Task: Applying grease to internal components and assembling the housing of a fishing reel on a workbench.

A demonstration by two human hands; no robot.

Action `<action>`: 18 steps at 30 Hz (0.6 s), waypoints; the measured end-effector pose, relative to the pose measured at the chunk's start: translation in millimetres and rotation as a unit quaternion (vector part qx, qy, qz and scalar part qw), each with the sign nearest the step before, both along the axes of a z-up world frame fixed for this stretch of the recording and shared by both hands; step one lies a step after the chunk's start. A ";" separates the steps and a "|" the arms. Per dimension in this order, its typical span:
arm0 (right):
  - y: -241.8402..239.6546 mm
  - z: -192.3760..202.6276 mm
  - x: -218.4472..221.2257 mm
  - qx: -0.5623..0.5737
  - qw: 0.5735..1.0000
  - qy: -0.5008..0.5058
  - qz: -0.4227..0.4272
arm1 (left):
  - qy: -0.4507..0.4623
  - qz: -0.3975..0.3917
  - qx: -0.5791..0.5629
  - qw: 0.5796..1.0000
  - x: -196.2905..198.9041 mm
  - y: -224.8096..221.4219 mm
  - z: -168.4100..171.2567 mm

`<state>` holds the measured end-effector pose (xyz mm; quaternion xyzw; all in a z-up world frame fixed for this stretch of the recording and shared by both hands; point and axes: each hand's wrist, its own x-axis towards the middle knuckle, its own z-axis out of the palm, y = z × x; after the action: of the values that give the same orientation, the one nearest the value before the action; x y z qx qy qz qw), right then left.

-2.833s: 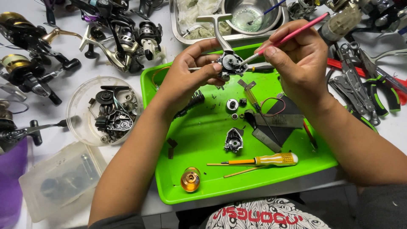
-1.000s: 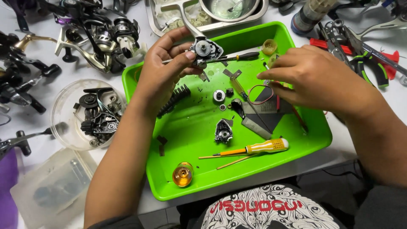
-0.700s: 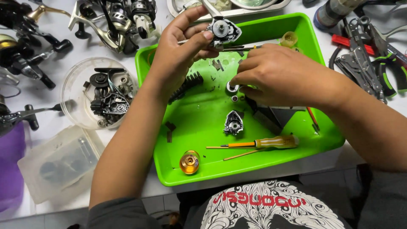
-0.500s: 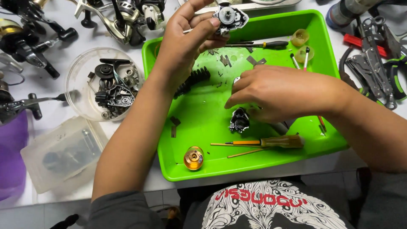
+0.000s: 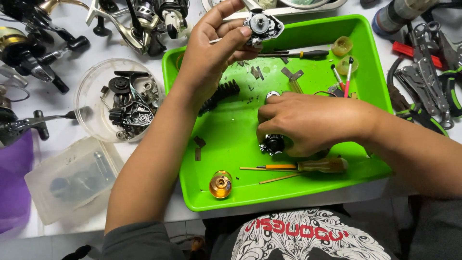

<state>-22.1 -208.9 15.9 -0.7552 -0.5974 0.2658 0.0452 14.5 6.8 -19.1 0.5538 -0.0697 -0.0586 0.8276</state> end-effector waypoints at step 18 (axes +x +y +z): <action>-39.2 79.0 41.2 0.312 0.893 0.116 -0.302 | 0.014 -0.051 0.018 0.998 -4.2 -4.4 2.9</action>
<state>19.1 -248.2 94.8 -0.8099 -0.3836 0.1247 0.4259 10.3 2.5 -16.2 0.5633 -0.0851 -0.1099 0.8145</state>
